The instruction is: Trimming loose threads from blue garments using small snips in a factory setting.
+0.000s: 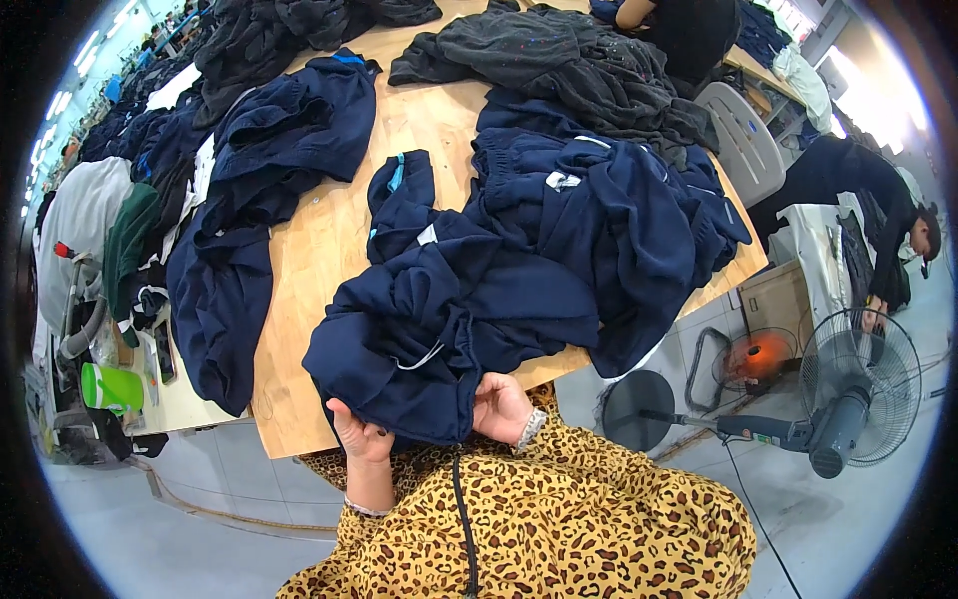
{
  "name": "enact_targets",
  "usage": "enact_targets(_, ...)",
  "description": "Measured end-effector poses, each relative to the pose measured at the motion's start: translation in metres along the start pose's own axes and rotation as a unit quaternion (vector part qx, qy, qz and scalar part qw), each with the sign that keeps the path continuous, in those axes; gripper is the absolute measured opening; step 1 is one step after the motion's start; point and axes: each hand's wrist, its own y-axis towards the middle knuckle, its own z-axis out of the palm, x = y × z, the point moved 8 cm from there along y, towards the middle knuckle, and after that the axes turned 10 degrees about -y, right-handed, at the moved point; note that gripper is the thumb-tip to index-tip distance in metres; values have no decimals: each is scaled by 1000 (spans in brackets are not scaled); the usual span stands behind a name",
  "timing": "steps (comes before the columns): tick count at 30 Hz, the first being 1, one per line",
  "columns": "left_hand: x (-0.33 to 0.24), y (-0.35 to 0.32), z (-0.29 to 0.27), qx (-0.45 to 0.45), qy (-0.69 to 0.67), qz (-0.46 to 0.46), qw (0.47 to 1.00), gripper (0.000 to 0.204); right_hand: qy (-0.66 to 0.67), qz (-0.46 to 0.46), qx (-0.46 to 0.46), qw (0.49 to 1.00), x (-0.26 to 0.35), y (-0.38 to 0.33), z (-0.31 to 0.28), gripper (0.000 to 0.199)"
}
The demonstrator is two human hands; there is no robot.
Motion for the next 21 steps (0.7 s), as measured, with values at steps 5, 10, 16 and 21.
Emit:
enact_targets(5,-48,-19,-19,-207,104,199,952,16,-8,-88,-8,996,30,-3,12,36)
enact_targets(10,-75,-35,-7,-273,79,278,918,14,-10,-192,19,981,72,-11,29,40)
enact_targets(16,-114,-42,-31,-323,59,344,880,18,87,-209,-130,965,90,-6,0,23)
enact_targets(21,-121,-48,-34,-344,72,363,863,21,99,-199,-132,966,88,-1,-8,23)
